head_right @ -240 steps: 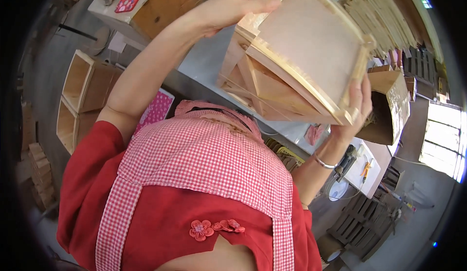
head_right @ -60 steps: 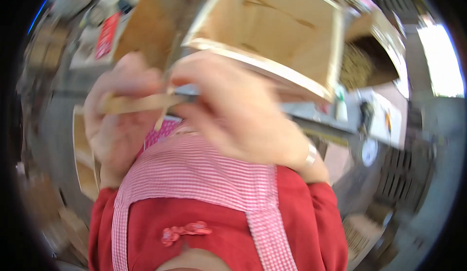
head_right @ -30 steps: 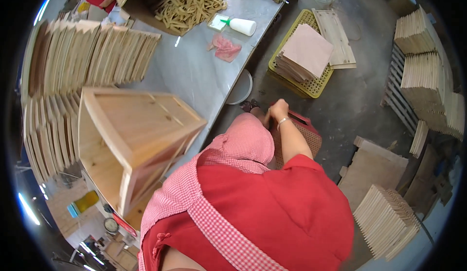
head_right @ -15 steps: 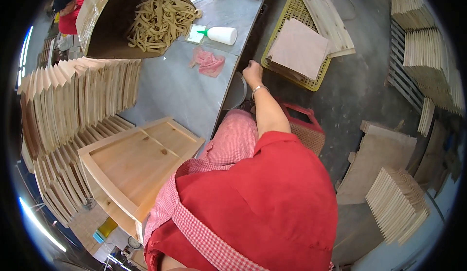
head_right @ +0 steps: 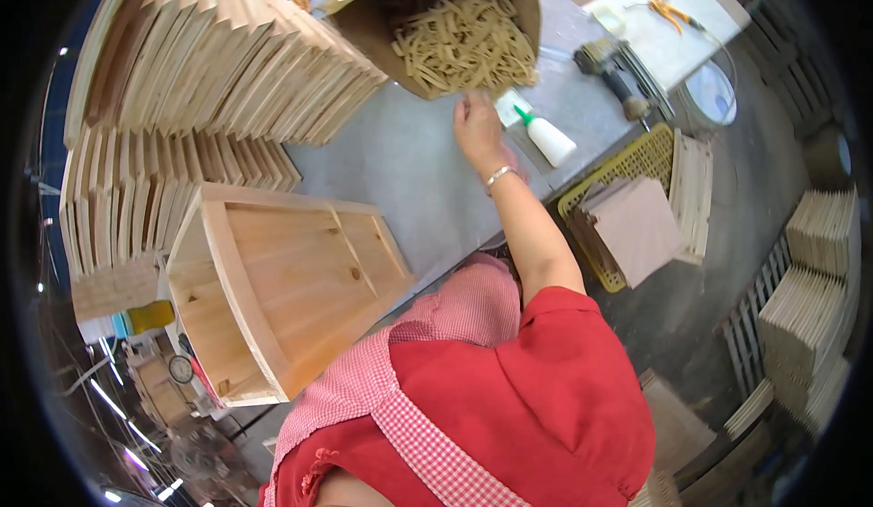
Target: Assembling wooden box frames by applying glue to panel edges, joining them, and securing the assembly with rubber bands.
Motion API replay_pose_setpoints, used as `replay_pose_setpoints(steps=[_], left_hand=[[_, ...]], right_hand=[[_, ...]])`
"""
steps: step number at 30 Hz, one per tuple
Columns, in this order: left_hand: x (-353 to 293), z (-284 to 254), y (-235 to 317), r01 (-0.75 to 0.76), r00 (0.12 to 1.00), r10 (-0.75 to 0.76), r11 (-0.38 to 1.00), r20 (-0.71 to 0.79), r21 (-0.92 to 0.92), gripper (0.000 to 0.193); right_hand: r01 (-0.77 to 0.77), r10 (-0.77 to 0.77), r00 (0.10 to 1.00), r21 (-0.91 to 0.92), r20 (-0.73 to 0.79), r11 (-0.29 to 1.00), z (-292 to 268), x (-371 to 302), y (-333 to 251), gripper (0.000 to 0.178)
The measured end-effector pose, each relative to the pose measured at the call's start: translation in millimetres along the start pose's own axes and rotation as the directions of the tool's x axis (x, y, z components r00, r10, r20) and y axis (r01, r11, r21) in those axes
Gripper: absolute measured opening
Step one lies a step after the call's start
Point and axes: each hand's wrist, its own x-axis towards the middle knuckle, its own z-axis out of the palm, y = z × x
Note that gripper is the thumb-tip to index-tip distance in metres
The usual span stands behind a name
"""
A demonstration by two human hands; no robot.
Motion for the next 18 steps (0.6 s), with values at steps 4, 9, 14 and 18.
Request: replay_pose_setpoints(steps=[4, 9, 14, 18], left_hand=[[-11, 12, -22, 0.053, 0.998, -0.056, 0.995, -0.036, -0.082, 0.030], [-23, 28, -47, 0.105, 0.990, -0.120, 0.976, -0.070, -0.189, 0.032], [-21, 42, -71, 0.103, 0.990, -0.125, 0.961, -0.069, -0.255, 0.034], [-11, 37, -69, -0.021, 0.994, -0.011, 0.956, -0.106, -0.293, 0.035]], right_hand=[[0.036, -0.078, 0.990, -0.325, -0.117, 0.945, 48, 60, -2, 0.019], [-0.170, 0.117, 0.982, -0.410, -0.150, 0.896, 60, 94, -32, 0.013], [0.400, -0.397, 0.895, -0.030, -0.201, 0.916, 70, 74, -86, 0.009], [0.552, -0.524, 0.832, -0.177, 0.182, 0.815, 60, 50, -106, 0.009]])
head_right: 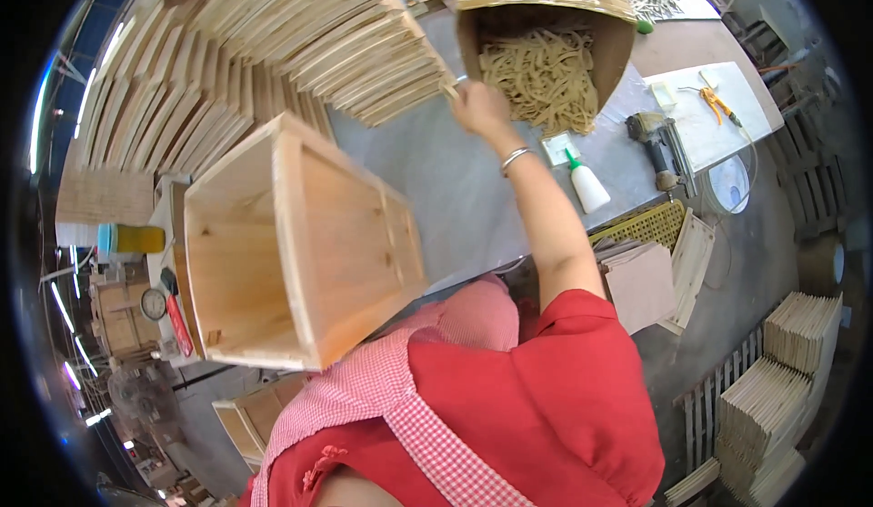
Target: Assembling wooden box frames by applying glue to panel edges, joining them, and securing the assembly with rubber bands.
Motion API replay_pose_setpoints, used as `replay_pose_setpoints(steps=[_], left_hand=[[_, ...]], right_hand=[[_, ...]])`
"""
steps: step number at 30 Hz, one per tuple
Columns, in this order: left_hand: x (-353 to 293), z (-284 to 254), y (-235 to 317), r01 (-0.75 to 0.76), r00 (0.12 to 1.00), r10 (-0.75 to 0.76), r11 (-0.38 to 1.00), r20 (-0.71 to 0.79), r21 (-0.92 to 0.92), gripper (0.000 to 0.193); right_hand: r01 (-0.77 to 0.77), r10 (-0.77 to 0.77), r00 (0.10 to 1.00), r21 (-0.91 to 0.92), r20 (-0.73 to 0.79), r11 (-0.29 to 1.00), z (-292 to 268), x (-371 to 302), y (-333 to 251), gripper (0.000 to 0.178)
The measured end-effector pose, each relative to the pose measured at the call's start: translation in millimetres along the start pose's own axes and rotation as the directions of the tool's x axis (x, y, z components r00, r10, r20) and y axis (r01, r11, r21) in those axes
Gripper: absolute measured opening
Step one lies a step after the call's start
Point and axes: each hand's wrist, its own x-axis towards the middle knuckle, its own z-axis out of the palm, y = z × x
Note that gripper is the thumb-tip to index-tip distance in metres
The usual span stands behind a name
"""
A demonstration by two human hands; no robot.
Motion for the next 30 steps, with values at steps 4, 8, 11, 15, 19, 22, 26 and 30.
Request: replay_pose_setpoints(steps=[4, 8, 11, 15, 19, 22, 26, 30], left_hand=[[11, -28, 82, -0.380, 0.920, 0.374, 0.925, -0.119, -0.024, 0.037], [-17, -61, 227, -0.500, 0.780, 0.608, 0.459, -0.151, -0.735, 0.040], [-59, -69, 318, -0.484, 0.599, 0.795, 0.455, 0.095, -0.748, 0.054], [-90, -64, 383, -0.420, 0.510, 0.792, 0.571, 0.337, -0.706, 0.046], [-101, -62, 376, -0.505, 0.448, 0.824, 0.554, 0.348, -0.662, 0.035], [-106, -61, 357, -0.464, 0.551, 0.772, 0.600, 0.317, -0.652, 0.039], [-123, -67, 358, -0.565, 0.599, 0.771, 0.598, 0.216, -0.568, 0.051], [-169, -74, 379, -0.986, -0.113, 0.986, -0.097, -0.123, 0.133, 0.077]], right_hand=[[-0.267, 0.299, 0.863, -0.135, 0.407, 0.954, -33, -17, -41, 0.016], [-0.422, 0.297, 0.883, 0.338, 0.363, 0.841, -89, -10, -114, 0.024], [-0.360, 0.112, 0.890, 0.531, 0.442, 0.767, -119, -12, -186, 0.025], [-0.429, 0.106, 0.851, 0.565, 0.514, 0.704, -130, -41, -270, 0.030], [-0.254, 0.026, 0.920, 0.542, 0.392, 0.801, -119, -43, -286, 0.030], [-0.280, 0.017, 0.908, 0.573, 0.420, 0.771, -119, -32, -279, 0.027], [-0.132, -0.034, 0.922, 0.398, 0.385, 0.908, -143, -5, -300, 0.022], [0.092, -0.327, 0.841, 0.482, 0.431, 0.871, -175, 19, -364, 0.018]])
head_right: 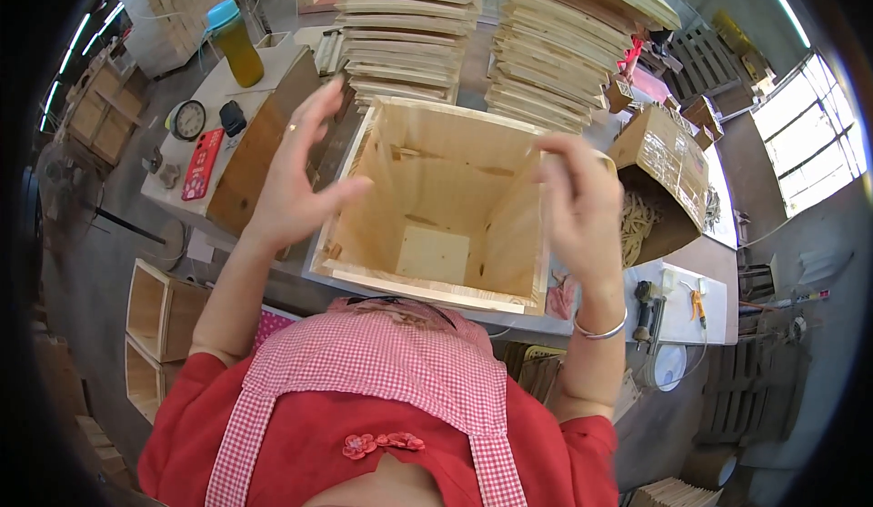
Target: Assembling wooden box frames by applying glue to panel edges, joining them, and securing the assembly with rubber bands.
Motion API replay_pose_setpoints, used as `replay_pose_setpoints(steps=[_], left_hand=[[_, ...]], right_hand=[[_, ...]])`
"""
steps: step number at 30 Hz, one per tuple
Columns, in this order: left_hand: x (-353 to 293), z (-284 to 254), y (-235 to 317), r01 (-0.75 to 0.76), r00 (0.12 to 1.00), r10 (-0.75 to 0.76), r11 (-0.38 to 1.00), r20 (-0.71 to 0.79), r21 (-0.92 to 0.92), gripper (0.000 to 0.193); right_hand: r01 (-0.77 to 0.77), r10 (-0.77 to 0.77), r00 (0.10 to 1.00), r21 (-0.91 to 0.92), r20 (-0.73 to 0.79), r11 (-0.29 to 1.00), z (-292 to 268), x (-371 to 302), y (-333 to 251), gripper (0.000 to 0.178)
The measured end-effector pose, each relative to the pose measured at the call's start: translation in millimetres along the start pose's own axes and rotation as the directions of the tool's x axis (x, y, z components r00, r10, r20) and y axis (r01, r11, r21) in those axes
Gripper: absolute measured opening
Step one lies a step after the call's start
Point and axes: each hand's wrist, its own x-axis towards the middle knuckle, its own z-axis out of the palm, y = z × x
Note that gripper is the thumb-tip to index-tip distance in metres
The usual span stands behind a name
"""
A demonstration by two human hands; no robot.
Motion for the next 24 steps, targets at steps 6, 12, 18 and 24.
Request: replay_pose_setpoints(steps=[6, 12, 18, 24], left_hand=[[27, 1, 52, -0.501, 0.848, 0.479, 0.864, 0.226, 0.051, 0.054], [8, -2, 41, 0.383, 0.923, -0.149, 0.272, 0.354, -0.883, 0.011], [10, -14, -8, 0.256, 0.884, 0.070, 0.756, 0.463, -0.603, 0.013], [75, -6, -97, -0.398, 0.908, 0.342, 0.884, 0.241, 0.246, 0.016]], right_hand=[[0.553, -0.597, 0.703, 0.230, 0.386, 0.801, 32, 1, -63, 0.017], [0.347, -0.428, 0.802, 0.257, 0.418, 0.902, 16, -2, -51, 0.026], [0.532, -0.498, 0.772, 0.028, 0.396, 0.846, -2, 9, -2, 0.021], [0.480, -0.449, 0.877, -0.308, 0.171, 0.821, -15, 67, 105, 0.040]])
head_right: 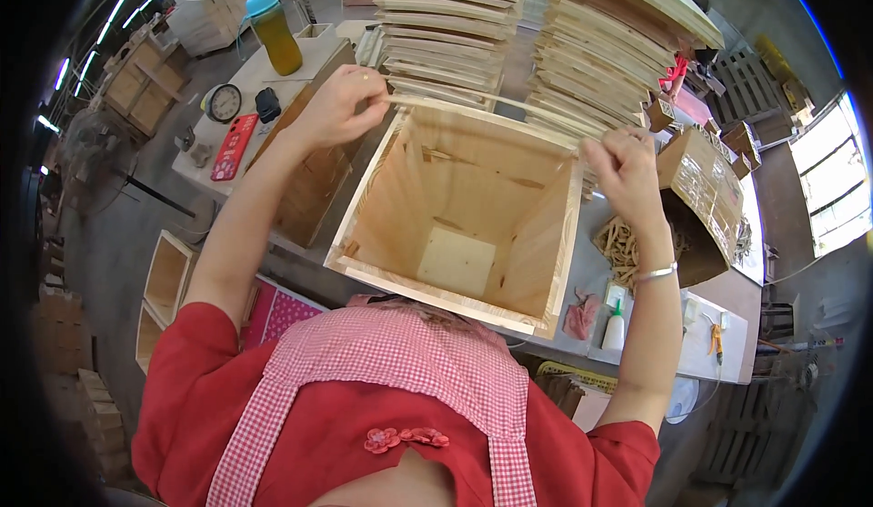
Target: Assembling wooden box frames by applying glue to panel edges, joining them, and securing the assembly with rubber bands.
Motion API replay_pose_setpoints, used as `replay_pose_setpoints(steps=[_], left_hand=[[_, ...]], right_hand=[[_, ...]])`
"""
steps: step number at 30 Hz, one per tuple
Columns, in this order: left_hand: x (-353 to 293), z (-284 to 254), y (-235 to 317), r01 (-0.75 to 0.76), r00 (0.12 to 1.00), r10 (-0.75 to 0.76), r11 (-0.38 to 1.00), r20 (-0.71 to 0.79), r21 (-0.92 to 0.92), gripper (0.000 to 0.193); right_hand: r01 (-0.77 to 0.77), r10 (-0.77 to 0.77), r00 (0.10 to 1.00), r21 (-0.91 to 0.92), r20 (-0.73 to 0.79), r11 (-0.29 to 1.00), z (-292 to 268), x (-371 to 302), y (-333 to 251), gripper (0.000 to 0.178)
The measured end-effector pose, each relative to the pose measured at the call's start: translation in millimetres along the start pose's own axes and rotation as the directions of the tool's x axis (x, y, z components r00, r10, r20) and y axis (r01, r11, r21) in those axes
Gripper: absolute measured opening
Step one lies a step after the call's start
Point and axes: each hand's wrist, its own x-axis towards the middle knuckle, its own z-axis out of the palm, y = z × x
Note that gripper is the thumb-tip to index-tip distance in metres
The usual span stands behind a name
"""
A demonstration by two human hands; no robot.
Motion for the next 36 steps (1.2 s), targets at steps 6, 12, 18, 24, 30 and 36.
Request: replay_pose_setpoints(steps=[6, 12, 18, 24, 30, 36], left_hand=[[-19, 25, -25, 0.115, 0.993, -0.112, 0.985, 0.029, -0.132, 0.018], [-35, 25, -12, 0.162, 0.986, -0.158, 0.983, 0.048, -0.083, 0.016], [-42, 14, 4, 0.259, 0.959, -0.228, 0.944, 0.167, -0.202, 0.014], [-96, -36, 41, 0.461, 0.845, -0.154, 0.695, 0.512, -0.552, 0.050], [-113, -46, 59, 0.390, 0.810, -0.078, 0.812, 0.581, -0.434, 0.121], [-111, -38, 74, 0.225, 0.872, -0.057, 0.929, 0.486, -0.295, 0.127]], right_hand=[[-0.212, 0.209, 0.977, 0.149, 0.036, 0.966, 25, -35, 38, 0.036], [-0.187, 0.180, 0.980, 0.093, 0.082, 0.978, 21, -47, 15, 0.034], [-0.222, 0.204, 0.968, 0.116, 0.149, 0.968, 9, -55, -7, 0.031], [-0.454, 0.271, 0.861, 0.408, 0.431, 0.792, -26, -85, -54, 0.065], [-0.438, 0.283, 0.804, 0.198, 0.523, 0.877, -40, -94, -86, 0.128], [-0.393, 0.221, 0.812, 0.226, 0.541, 0.891, -39, -97, -84, 0.133]])
